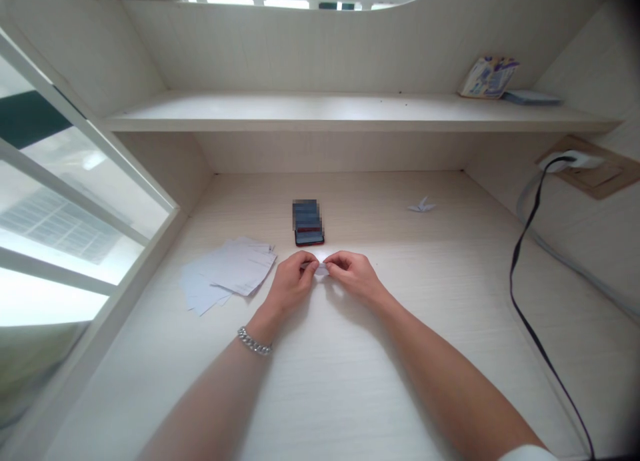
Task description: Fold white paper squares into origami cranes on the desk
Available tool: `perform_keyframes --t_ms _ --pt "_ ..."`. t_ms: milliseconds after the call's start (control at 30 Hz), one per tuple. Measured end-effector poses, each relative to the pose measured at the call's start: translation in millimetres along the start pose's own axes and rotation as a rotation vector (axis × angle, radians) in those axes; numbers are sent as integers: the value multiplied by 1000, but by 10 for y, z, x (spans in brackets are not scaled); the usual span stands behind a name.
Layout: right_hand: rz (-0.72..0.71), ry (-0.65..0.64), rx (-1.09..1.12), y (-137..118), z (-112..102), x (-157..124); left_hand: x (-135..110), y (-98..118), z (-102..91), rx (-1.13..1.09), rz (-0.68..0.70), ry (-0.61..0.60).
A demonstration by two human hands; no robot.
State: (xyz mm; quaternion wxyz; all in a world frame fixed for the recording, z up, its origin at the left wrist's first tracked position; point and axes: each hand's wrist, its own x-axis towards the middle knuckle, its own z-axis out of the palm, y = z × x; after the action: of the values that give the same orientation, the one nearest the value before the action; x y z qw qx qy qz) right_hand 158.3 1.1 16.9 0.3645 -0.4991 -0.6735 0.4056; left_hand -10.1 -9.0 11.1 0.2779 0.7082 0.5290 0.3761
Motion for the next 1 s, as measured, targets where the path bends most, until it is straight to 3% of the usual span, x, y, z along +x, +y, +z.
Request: perform_keyframes --t_ms 733,1000 --pt "78 -27 138 88 -22 67 8 -48 -55 -111 -101 28" --pt "7 -31 43 58 -14 40 12 -47 -57 -126 -53 -29"
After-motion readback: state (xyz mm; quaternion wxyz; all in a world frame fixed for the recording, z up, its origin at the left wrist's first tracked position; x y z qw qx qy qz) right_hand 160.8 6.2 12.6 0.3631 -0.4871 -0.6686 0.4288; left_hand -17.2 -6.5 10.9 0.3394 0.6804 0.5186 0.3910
